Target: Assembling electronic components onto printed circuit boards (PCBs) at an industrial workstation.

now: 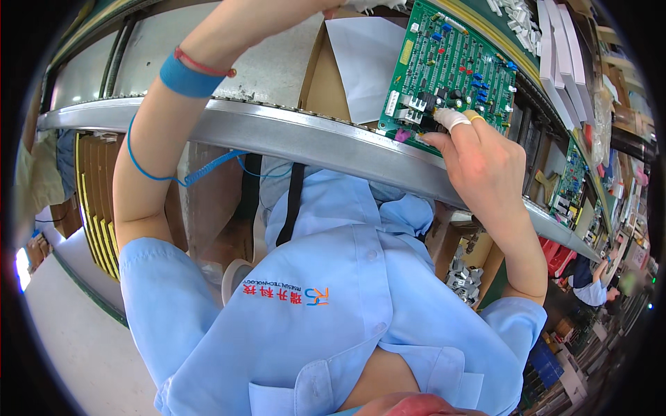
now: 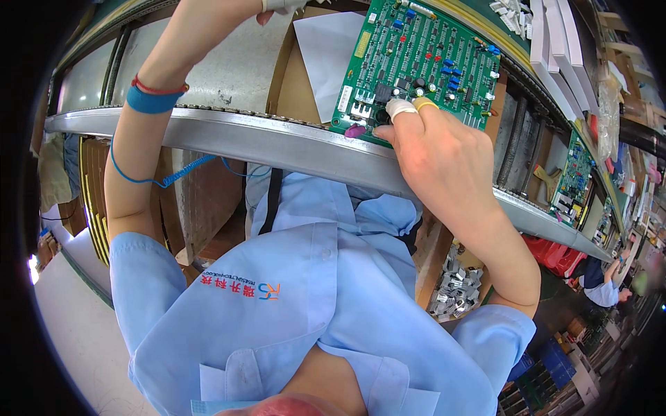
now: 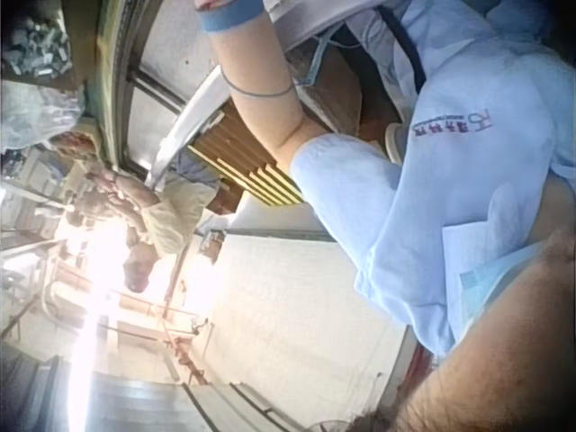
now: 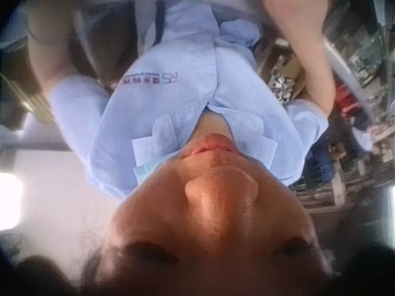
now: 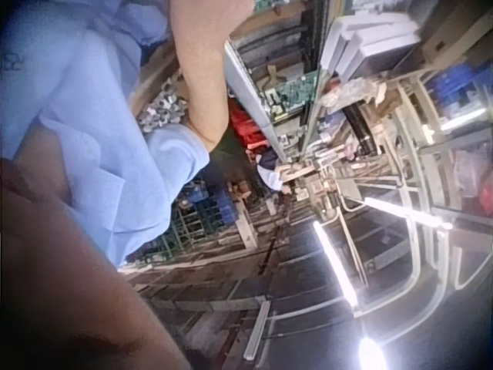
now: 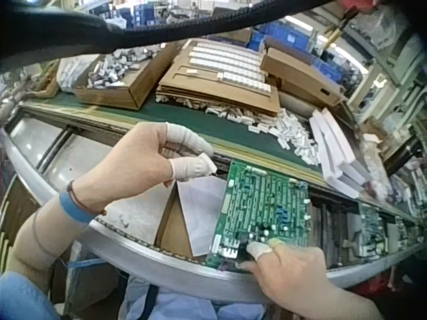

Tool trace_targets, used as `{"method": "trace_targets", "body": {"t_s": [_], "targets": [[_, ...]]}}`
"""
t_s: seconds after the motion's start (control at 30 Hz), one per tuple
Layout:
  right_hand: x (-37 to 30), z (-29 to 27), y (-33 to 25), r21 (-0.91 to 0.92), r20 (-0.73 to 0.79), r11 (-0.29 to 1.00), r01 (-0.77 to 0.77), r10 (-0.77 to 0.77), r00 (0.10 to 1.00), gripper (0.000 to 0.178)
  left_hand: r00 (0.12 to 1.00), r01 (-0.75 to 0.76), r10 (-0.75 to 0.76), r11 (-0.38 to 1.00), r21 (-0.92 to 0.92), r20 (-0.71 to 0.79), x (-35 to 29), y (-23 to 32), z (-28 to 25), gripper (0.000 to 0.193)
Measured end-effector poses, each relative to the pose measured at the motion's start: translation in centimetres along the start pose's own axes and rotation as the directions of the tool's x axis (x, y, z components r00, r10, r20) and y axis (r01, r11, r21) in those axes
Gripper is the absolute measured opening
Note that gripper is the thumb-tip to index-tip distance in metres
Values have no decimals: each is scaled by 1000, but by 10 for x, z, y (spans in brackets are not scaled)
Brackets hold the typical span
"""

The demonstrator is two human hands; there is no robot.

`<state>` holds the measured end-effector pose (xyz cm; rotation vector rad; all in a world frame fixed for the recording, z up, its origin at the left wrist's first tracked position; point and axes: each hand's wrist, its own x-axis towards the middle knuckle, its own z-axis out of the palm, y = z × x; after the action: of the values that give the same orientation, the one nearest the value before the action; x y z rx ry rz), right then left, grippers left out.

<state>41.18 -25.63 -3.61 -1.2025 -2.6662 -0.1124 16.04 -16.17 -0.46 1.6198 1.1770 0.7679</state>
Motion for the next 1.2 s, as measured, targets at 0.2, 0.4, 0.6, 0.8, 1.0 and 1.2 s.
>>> {"method": "trace_targets", "body": {"t_s": [0.2,0.4,0.6,0.8,1.0,1.2], "targets": [[9,-19,13,295,20,946,-137,137,990,31,994,83,-77,994,-72,71,-25,22,24,19],[16,-20,69,660,30,684,-311,390,921,21,988,-21,12,998,57,155,-40,22,63,22],[28,-4,85,888,48,388,-248,457,888,15,920,-388,298,789,476,255,-40,27,106,19],[0,-18,103,927,78,295,-231,450,889,31,854,-520,321,509,686,409,-33,36,131,17],[1,-15,96,928,-41,349,-130,442,896,35,894,-448,245,515,731,375,-37,39,143,16],[-4,-20,94,914,-24,368,-171,470,882,37,869,-494,270,444,748,414,-42,38,141,16]]}}
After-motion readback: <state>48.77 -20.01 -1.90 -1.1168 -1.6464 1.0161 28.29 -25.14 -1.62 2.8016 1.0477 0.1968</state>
